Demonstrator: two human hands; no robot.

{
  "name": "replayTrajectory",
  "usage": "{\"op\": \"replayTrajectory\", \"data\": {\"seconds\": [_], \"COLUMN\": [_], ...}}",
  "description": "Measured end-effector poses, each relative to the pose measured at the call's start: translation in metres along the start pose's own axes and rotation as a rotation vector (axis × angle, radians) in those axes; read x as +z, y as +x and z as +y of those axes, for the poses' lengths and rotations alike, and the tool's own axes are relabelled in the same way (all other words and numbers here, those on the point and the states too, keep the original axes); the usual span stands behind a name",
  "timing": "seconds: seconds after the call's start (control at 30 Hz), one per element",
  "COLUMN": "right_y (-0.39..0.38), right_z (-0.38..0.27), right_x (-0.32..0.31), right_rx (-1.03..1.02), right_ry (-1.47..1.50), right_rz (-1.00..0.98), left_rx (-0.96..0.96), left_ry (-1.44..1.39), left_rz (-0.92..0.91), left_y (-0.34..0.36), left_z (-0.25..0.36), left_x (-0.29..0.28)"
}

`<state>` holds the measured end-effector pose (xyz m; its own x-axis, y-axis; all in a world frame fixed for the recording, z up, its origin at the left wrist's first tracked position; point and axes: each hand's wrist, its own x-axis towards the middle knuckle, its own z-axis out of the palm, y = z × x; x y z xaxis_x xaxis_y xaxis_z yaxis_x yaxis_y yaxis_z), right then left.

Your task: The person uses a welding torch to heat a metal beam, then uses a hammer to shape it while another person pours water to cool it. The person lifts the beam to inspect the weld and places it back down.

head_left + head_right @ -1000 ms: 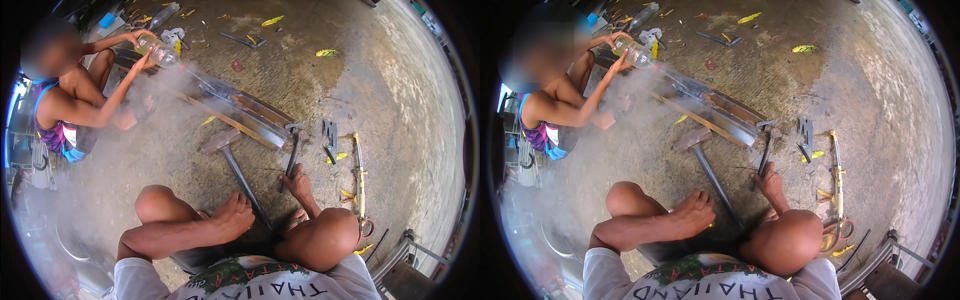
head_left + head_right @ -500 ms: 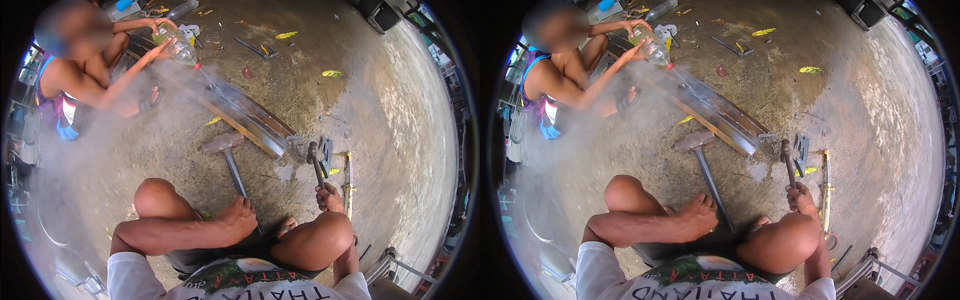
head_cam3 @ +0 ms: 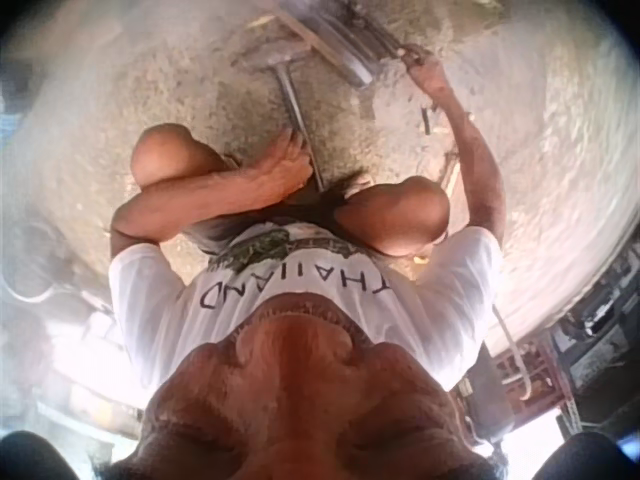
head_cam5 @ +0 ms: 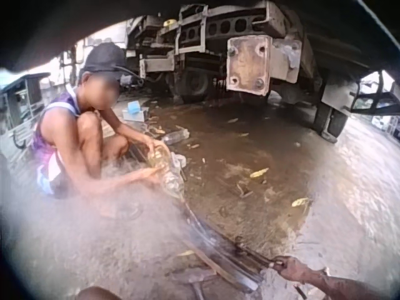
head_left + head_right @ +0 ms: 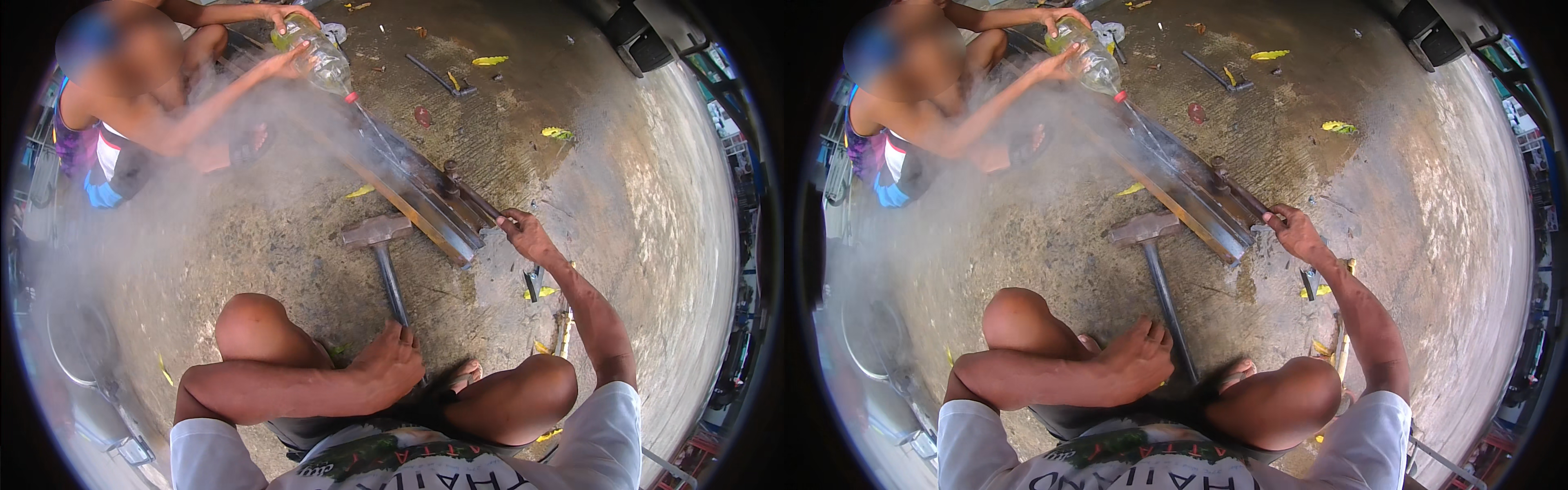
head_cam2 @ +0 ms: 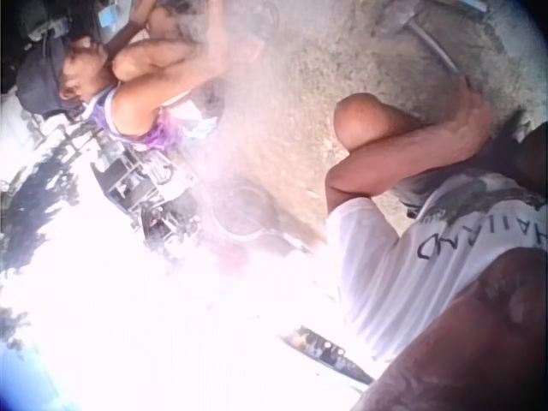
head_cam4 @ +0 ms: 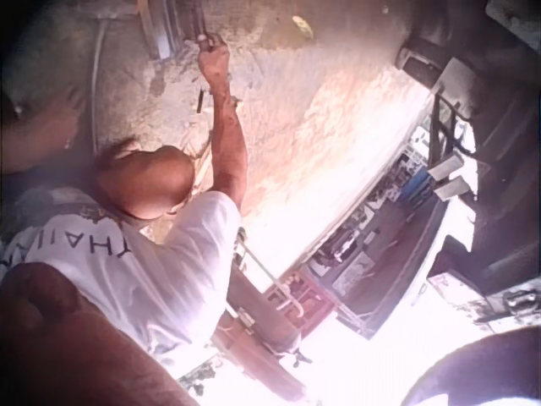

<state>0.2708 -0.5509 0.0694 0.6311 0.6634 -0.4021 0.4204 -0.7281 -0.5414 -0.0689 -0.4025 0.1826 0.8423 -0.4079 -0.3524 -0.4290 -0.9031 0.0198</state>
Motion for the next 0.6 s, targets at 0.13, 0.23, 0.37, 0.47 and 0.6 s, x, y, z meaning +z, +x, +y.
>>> {"op": "replayTrajectory", "data": {"seconds": [0.13, 0.23, 0.37, 0.47, 0.6], "right_y": [0.02, 0.044, 0.105, 0.134, 0.12], "right_z": [-0.019, -0.039, -0.068, -0.103, -0.104], "right_x": [0.005, 0.017, 0.033, 0.039, 0.036], "right_rx": [0.152, 0.092, -0.001, 0.086, -0.016], "right_ry": [0.059, 0.083, 0.059, 0.107, -0.021], "right_rz": [-0.199, -0.212, -0.17, -0.218, -0.153], "left_rx": [-0.037, -0.046, -0.038, -0.039, -0.066], "left_ry": [-0.093, -0.122, -0.089, -0.088, -0.002], "left_rz": [-0.024, -0.012, 0.009, 0.025, 0.023], "left_y": [-0.02, -0.022, -0.016, -0.012, -0.007], "left_z": [-0.011, -0.016, -0.018, -0.018, -0.01], "left_x": [-0.001, 0.002, 0.002, -0.005, -0.006]}}
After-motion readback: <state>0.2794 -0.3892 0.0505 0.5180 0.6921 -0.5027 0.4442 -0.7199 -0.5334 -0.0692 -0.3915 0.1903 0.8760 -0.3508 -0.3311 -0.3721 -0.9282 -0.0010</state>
